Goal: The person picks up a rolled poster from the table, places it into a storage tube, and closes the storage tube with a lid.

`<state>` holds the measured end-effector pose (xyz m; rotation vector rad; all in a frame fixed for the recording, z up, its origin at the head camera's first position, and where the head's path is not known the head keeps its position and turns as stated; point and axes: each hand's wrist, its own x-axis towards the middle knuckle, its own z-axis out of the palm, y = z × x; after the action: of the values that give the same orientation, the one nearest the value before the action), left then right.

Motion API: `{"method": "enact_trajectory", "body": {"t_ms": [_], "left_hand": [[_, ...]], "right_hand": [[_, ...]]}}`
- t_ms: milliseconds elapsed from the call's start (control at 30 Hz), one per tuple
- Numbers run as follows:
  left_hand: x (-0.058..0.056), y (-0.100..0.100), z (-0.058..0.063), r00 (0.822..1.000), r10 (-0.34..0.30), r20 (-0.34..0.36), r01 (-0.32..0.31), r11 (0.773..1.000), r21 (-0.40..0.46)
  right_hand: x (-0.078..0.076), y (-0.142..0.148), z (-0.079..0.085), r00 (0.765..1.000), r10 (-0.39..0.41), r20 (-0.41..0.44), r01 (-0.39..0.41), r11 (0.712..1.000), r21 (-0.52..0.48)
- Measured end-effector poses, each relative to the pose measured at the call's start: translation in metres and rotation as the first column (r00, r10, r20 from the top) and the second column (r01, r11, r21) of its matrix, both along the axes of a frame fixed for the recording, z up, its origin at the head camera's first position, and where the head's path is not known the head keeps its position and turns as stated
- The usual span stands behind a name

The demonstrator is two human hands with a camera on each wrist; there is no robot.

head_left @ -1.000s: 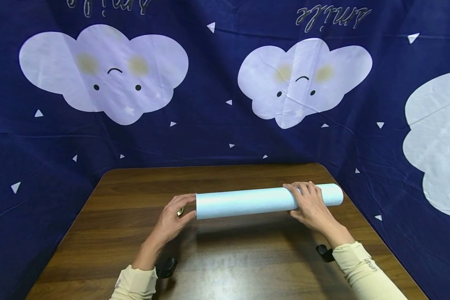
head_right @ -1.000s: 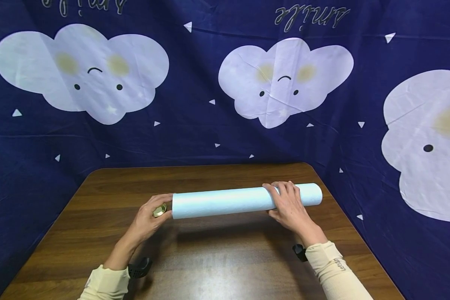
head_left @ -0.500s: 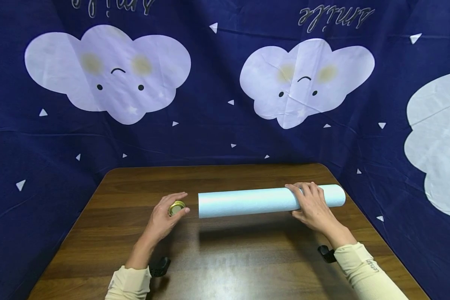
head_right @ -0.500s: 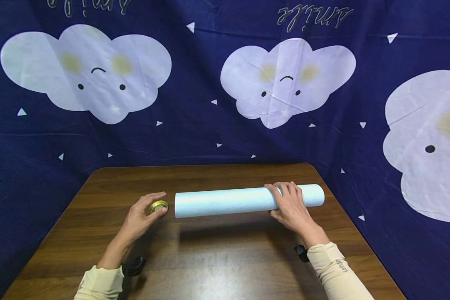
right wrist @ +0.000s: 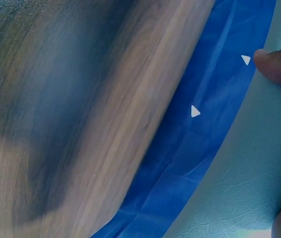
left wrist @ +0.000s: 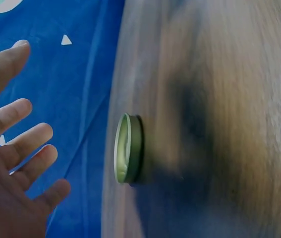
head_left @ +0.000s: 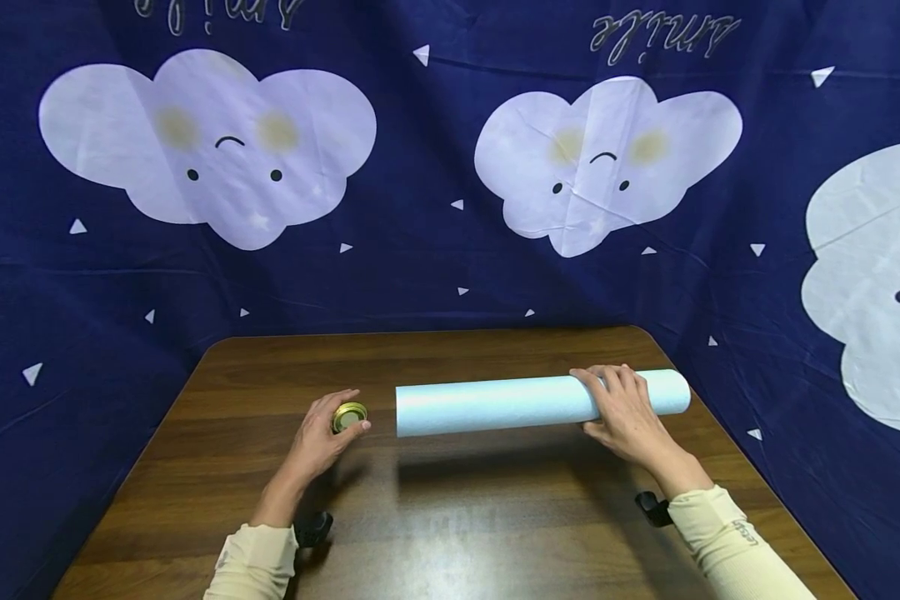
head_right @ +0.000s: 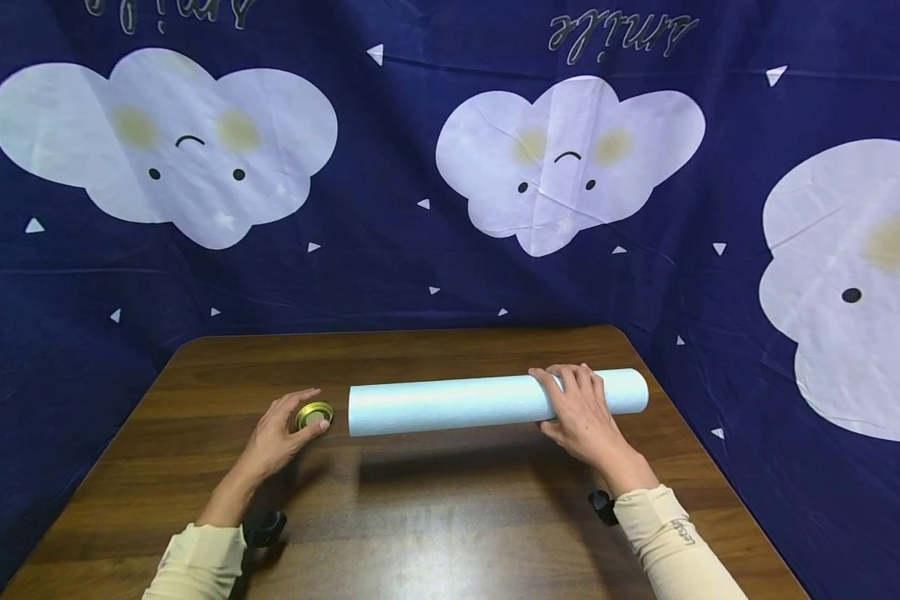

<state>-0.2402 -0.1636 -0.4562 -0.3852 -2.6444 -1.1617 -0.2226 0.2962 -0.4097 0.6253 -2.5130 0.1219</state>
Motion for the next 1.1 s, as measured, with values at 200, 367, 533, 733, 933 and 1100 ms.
{"method": "enact_trajectory", "body": {"t_ms": [200, 367, 533, 733, 933, 1100], "left_hand": [[-0.01, -0.005, -0.009, 0.998, 0.021, 0.053, -0.017, 0.997, -0.069], [-0.016, -0.007, -0.015, 0.997, 0.046, 0.07, -0.037, 0.991, -0.13], [-0.022, -0.008, -0.019, 0.995, 0.073, 0.073, -0.058, 0.979, -0.195], [-0.028, -0.009, -0.022, 0.99, 0.098, 0.105, -0.066, 0.96, -0.271], [-0.034, -0.01, -0.027, 0.986, 0.116, 0.118, -0.072, 0.943, -0.323], [-0.038, -0.009, -0.032, 0.987, 0.111, 0.112, -0.064, 0.933, -0.355]], "right_hand": [[0.0, 0.001, 0.001, 1.0, 0.002, 0.0, -0.002, 1.0, -0.004], [-0.001, 0.001, 0.0, 1.0, 0.005, 0.0, -0.005, 1.0, -0.006], [-0.001, 0.002, -0.001, 1.0, 0.003, 0.008, -0.003, 1.0, -0.011], [-0.001, 0.002, -0.001, 1.0, -0.001, 0.014, 0.001, 1.0, -0.01], [-0.002, 0.003, -0.003, 1.0, -0.005, 0.016, 0.005, 1.0, -0.011], [-0.002, 0.004, -0.004, 1.0, -0.007, 0.013, 0.007, 1.0, -0.011]]}}
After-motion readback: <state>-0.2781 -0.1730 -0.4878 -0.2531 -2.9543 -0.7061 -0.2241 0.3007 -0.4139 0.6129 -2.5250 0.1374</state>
